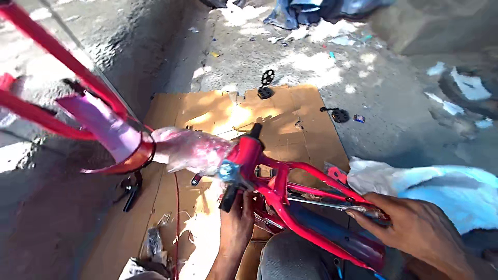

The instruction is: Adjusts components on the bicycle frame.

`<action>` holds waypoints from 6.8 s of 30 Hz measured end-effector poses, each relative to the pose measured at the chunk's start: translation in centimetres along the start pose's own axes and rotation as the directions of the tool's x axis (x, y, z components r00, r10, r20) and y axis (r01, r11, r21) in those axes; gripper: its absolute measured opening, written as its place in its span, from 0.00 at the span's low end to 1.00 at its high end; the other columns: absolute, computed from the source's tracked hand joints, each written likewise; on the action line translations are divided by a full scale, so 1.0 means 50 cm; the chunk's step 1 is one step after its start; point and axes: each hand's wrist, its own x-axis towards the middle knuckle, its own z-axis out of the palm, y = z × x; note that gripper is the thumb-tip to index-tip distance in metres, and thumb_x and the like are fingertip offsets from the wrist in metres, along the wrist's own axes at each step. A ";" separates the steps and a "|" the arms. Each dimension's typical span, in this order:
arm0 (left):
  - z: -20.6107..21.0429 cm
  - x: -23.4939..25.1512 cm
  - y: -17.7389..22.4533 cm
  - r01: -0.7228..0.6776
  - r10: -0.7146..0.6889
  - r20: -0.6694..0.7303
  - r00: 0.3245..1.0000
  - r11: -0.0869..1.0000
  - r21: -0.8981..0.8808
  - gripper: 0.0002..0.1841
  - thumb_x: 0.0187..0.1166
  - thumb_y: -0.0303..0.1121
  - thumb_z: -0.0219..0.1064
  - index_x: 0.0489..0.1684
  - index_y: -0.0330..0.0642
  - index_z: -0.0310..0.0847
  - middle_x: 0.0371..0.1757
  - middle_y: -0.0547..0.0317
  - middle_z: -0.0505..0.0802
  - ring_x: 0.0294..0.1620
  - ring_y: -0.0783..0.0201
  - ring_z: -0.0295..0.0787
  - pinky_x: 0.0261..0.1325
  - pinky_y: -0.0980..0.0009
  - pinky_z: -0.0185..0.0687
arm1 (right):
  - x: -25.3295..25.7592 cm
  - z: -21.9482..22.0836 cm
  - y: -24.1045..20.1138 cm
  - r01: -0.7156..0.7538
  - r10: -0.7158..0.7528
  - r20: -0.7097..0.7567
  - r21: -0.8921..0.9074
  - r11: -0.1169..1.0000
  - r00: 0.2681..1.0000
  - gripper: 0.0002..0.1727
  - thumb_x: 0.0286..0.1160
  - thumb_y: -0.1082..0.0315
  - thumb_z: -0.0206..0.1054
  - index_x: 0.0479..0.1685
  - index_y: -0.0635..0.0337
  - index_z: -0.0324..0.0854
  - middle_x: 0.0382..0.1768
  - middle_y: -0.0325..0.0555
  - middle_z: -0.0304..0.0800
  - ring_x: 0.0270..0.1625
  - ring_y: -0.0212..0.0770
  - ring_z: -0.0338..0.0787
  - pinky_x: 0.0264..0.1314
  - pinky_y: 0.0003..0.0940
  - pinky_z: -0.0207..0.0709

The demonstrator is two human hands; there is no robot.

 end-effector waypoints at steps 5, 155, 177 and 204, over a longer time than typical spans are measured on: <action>0.011 0.007 -0.007 -0.042 0.042 0.003 0.999 0.996 0.072 0.14 0.87 0.41 0.58 0.39 0.48 0.88 0.25 0.70 0.89 0.27 0.75 0.88 0.35 0.71 0.88 | 0.000 0.001 0.009 0.015 -0.015 0.018 -0.001 1.000 1.000 0.35 0.70 0.24 0.53 0.24 0.46 0.83 0.12 0.37 0.77 0.14 0.42 0.81 0.12 0.44 0.65; 0.004 0.018 0.096 0.089 -0.034 0.085 0.996 0.579 -0.811 0.07 0.64 0.30 0.81 0.35 0.41 0.92 0.35 0.49 0.96 0.37 0.63 0.96 0.46 0.64 0.94 | -0.154 0.064 -0.049 0.016 0.205 -0.270 0.639 0.769 0.941 0.19 0.78 0.44 0.67 0.58 0.43 0.91 0.52 0.31 0.94 0.55 0.31 0.90 0.54 0.32 0.86; 0.003 0.014 0.101 0.085 -0.026 0.086 0.996 0.591 -0.802 0.06 0.67 0.30 0.79 0.35 0.41 0.91 0.36 0.49 0.96 0.37 0.62 0.96 0.47 0.63 0.94 | -0.176 0.089 -0.085 -0.018 0.280 -0.244 0.724 0.689 0.928 0.18 0.76 0.46 0.69 0.58 0.41 0.91 0.50 0.31 0.93 0.52 0.27 0.90 0.50 0.27 0.87; -0.054 -0.078 0.120 -0.009 0.049 0.115 0.992 0.945 -0.326 0.20 0.81 0.18 0.53 0.71 0.23 0.71 0.39 0.55 0.90 0.21 0.74 0.73 0.21 0.80 0.66 | -0.178 0.084 -0.085 -0.029 0.282 -0.233 0.721 0.692 0.931 0.19 0.76 0.46 0.71 0.58 0.44 0.91 0.48 0.32 0.93 0.52 0.27 0.90 0.52 0.27 0.87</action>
